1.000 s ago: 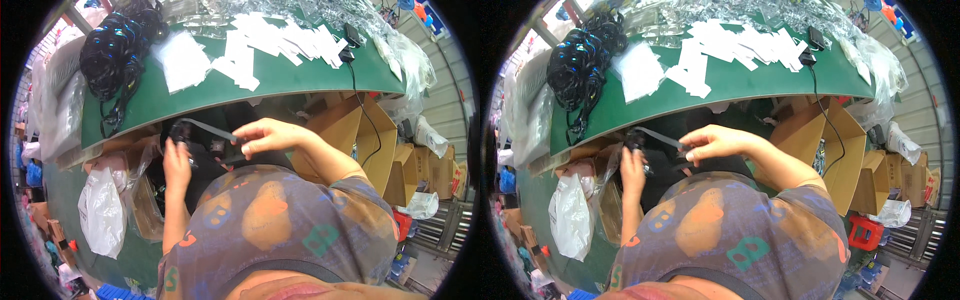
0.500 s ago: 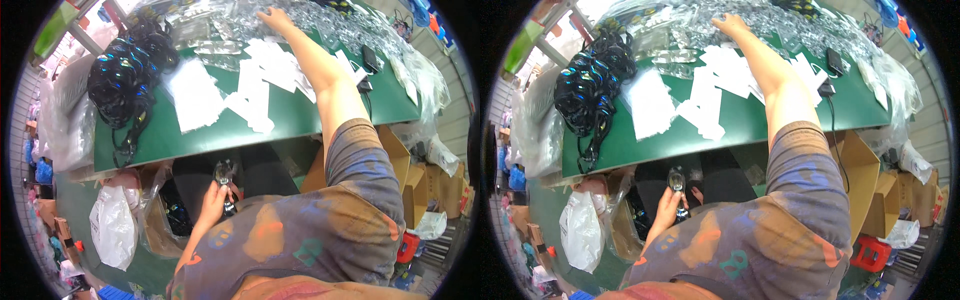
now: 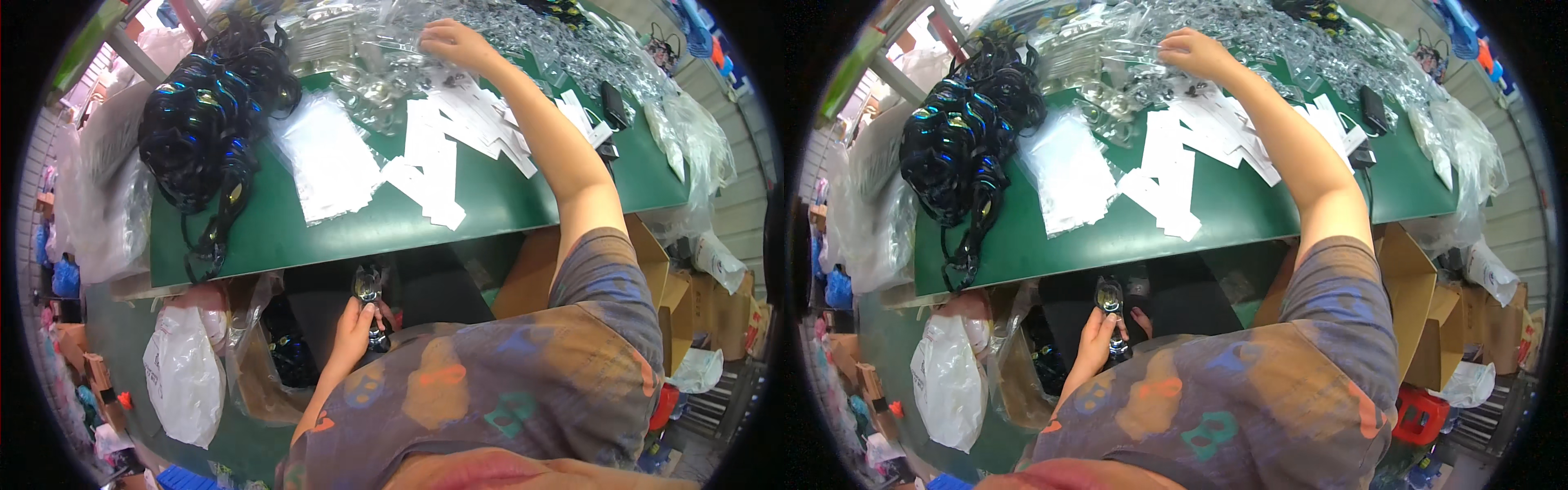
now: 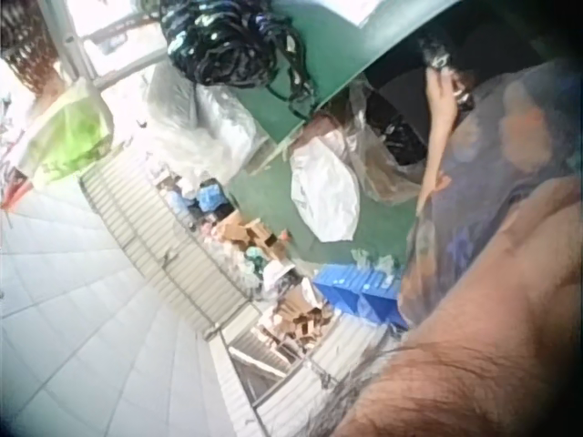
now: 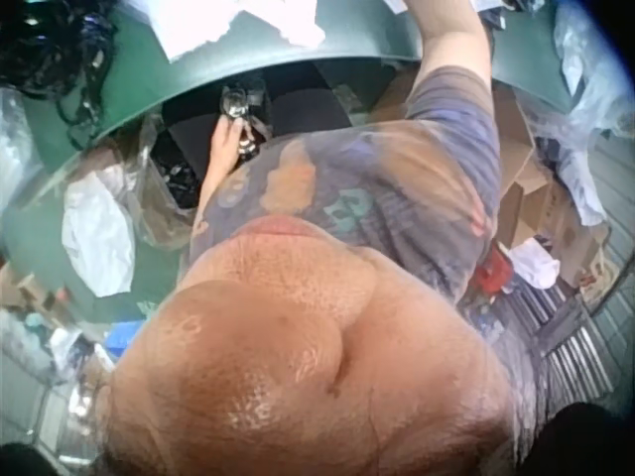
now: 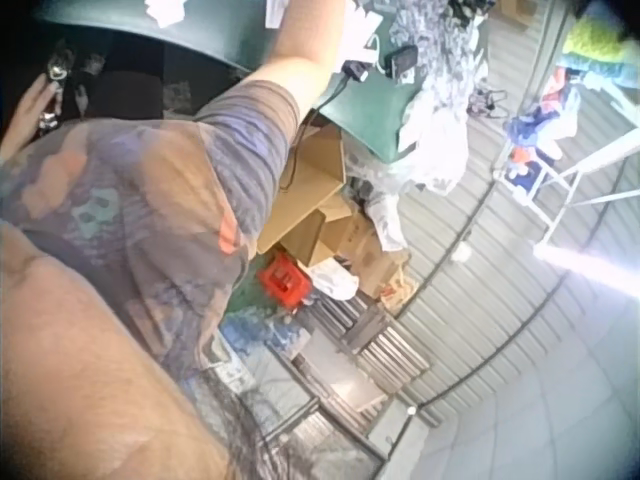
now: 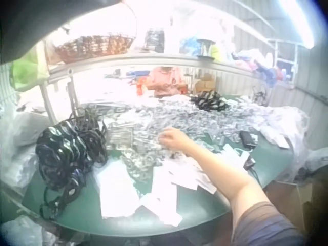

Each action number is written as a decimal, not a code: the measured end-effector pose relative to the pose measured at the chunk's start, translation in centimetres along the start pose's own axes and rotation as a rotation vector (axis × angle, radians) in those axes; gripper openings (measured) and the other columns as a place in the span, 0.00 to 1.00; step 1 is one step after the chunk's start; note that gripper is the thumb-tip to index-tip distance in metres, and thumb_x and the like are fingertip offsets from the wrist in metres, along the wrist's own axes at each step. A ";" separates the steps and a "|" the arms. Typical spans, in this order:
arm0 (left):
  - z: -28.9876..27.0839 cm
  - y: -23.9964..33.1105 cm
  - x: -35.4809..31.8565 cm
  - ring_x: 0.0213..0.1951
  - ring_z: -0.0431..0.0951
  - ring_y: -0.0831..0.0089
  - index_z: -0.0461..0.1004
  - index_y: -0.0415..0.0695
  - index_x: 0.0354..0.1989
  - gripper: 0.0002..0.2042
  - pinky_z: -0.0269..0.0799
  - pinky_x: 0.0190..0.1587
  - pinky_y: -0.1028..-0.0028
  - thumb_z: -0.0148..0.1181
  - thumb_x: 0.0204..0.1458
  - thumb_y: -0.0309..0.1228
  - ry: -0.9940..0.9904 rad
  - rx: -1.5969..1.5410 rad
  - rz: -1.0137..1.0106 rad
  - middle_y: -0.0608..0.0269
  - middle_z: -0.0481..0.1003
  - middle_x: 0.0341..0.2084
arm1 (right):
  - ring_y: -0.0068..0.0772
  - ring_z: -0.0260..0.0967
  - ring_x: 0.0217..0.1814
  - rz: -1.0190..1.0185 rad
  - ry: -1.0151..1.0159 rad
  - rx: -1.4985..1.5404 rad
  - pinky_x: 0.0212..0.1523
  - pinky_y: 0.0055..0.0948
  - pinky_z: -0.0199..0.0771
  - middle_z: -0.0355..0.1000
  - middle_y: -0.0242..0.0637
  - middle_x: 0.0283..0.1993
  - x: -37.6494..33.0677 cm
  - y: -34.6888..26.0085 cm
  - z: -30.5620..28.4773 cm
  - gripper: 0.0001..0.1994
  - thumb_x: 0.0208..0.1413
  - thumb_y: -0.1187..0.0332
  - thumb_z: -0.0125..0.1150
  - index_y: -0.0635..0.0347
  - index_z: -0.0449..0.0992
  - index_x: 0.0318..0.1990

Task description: The person is packaging swimming goggles by placing them along with a white card into a plastic bag.

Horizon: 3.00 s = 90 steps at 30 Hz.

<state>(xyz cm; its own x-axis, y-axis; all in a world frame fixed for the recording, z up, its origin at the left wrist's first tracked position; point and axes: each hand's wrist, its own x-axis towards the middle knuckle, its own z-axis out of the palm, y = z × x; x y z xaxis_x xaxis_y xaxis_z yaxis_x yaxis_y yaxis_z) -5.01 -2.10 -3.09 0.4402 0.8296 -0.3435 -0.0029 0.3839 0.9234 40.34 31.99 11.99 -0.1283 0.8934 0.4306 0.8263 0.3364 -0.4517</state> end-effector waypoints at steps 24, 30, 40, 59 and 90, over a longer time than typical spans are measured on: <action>2.4 0.3 -4.1 0.33 0.75 0.75 0.67 0.41 0.53 0.11 0.72 0.40 0.73 0.49 0.68 0.33 -0.080 -0.143 0.039 0.64 0.74 0.33 | 0.45 0.76 0.51 0.211 -0.280 -0.435 0.52 0.42 0.76 0.79 0.40 0.48 -5.6 -6.2 -0.5 0.17 0.52 0.48 0.65 0.45 0.84 0.44; 2.8 0.9 -3.7 0.32 0.75 0.77 0.69 0.42 0.48 0.08 0.73 0.40 0.74 0.50 0.68 0.32 -0.067 -0.149 -0.046 0.65 0.73 0.31 | 0.26 0.79 0.37 0.235 0.032 0.379 0.37 0.29 0.73 0.82 0.32 0.36 -11.3 -12.1 -4.3 0.16 0.59 0.56 0.63 0.58 0.82 0.44; 3.8 0.1 -1.9 0.31 0.78 0.75 0.72 0.44 0.51 0.13 0.74 0.36 0.75 0.48 0.69 0.39 -0.163 -0.365 -0.136 0.64 0.76 0.31 | 0.20 0.76 0.31 0.460 -0.608 0.886 0.34 0.27 0.75 0.77 0.30 0.28 -33.0 -29.1 4.9 0.07 0.57 0.67 0.67 0.61 0.80 0.38; 4.6 1.4 -3.9 0.40 0.78 0.76 0.68 0.43 0.54 0.17 0.75 0.44 0.73 0.50 0.69 0.43 -0.155 -0.346 -0.076 0.66 0.75 0.36 | 0.45 0.77 0.32 0.097 -0.458 0.207 0.34 0.39 0.75 0.77 0.38 0.28 -33.5 -29.2 7.7 0.08 0.53 0.62 0.63 0.55 0.81 0.36; 3.0 1.1 -4.4 0.37 0.78 0.73 0.68 0.42 0.55 0.14 0.81 0.33 0.66 0.51 0.66 0.34 -0.071 -0.408 -0.129 0.62 0.74 0.37 | 0.18 0.67 0.28 0.492 -0.080 0.642 0.33 0.21 0.67 0.72 0.24 0.27 -19.7 -16.9 -0.4 0.14 0.60 0.59 0.67 0.61 0.82 0.43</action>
<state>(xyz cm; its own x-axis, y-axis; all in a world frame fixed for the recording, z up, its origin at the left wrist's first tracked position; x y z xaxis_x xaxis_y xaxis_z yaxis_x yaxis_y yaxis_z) -4.23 -6.58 -0.05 0.5212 0.7397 -0.4257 -0.2920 0.6232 0.7255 29.06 8.59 11.45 0.1087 0.9939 0.0201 0.3257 -0.0165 -0.9453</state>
